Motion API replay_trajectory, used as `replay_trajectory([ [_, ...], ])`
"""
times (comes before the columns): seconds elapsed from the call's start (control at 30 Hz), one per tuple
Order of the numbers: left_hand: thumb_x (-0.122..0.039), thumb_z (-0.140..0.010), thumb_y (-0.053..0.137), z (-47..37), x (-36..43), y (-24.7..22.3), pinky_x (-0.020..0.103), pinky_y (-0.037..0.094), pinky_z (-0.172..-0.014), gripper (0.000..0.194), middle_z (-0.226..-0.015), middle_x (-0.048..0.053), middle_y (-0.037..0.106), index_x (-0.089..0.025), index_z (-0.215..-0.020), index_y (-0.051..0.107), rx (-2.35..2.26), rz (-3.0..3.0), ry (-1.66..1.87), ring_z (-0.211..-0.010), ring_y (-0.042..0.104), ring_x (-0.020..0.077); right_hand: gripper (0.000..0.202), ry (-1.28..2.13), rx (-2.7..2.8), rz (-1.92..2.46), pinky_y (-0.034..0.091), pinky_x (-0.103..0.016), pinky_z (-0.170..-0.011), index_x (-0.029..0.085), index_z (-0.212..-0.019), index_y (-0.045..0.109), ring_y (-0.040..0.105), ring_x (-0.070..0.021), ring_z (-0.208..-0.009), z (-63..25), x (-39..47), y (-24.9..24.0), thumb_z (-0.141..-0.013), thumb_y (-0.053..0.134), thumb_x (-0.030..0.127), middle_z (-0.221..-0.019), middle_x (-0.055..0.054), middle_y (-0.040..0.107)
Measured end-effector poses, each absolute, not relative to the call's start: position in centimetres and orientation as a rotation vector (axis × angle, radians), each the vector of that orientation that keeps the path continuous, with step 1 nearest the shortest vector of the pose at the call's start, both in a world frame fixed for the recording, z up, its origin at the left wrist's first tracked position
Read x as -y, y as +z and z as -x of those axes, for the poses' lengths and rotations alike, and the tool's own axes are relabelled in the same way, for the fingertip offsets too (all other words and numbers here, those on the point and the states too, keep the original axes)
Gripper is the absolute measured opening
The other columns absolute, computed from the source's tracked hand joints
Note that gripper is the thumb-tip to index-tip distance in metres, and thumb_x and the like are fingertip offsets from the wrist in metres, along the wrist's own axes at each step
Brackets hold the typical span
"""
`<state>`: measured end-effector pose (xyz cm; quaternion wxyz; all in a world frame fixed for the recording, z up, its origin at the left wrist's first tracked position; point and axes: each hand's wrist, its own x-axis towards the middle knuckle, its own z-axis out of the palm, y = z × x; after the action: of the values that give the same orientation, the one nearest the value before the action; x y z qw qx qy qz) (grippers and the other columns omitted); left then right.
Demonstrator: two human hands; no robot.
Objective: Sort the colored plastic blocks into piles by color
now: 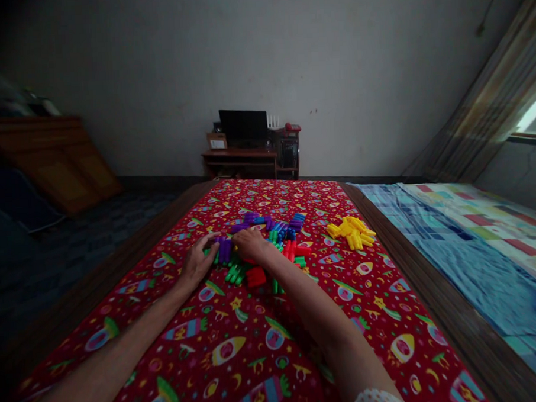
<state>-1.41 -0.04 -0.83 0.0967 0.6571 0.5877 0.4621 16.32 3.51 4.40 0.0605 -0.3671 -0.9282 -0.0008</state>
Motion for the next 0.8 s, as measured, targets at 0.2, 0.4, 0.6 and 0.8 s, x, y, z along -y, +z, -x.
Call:
replay_trajectory([
  [0.2, -0.048, -0.083, 0.046, 1.3, 0.3, -0.6, 0.044, 0.047, -0.097, 0.045, -0.113, 0.011, 0.069, -0.018, -0.112, 0.064, -1.761, -1.961, 1.345, -0.104, 0.063, 0.0275, 0.035, 0.179, 2.255, 0.955, 0.047, -0.031, -0.086, 0.02, -0.118, 0.064, 0.064, -0.0213, -0.101, -21.1, -4.5, 5.7, -0.083, 0.06, 0.02, -0.112, -0.009, 0.07],
  [0.4, -0.046, -0.081, 0.045, 1.3, 0.2, -0.6, 0.042, 0.049, -0.095, 0.047, -0.112, 0.012, 0.069, -0.015, -0.111, 0.064, -1.762, -1.947, 1.35, -0.1, 0.065, 0.0268, 0.028, -0.093, 1.923, 1.381, 0.047, -0.037, -0.086, 0.015, -0.106, 0.067, 0.064, -0.0253, -0.094, -34.7, -5.6, 5.9, -0.081, 0.057, 0.021, -0.102, -0.014, 0.071],
  [0.6, -0.044, -0.08, 0.047, 1.3, 0.2, -0.6, 0.04, 0.05, -0.094, 0.042, -0.111, 0.009, 0.07, -0.019, -0.109, 0.064, -1.739, -1.941, 1.372, -0.1, 0.066, 0.025, 0.025, -0.176, 1.747, 1.993, 0.046, -0.032, -0.076, 0.015, -0.099, 0.071, 0.065, -0.0256, -0.091, -43.6, -5.3, 4.8, -0.079, 0.057, 0.021, -0.098, -0.013, 0.072],
  [0.8, -0.05, -0.08, 0.051, 1.0, 0.6, 0.0, 0.04, 0.049, -0.096, 0.048, -0.114, 0.01, 0.069, -0.017, -0.114, 0.062, -1.624, -1.884, 1.393, -0.105, 0.064, 0.0259, 0.024, -0.184, 1.783, 1.98, 0.046, -0.033, -0.079, 0.015, -0.098, 0.071, 0.066, -0.0262, -0.092, -42.3, -4.9, 5.6, -0.082, 0.057, 0.024, -0.098, -0.014, 0.072],
])
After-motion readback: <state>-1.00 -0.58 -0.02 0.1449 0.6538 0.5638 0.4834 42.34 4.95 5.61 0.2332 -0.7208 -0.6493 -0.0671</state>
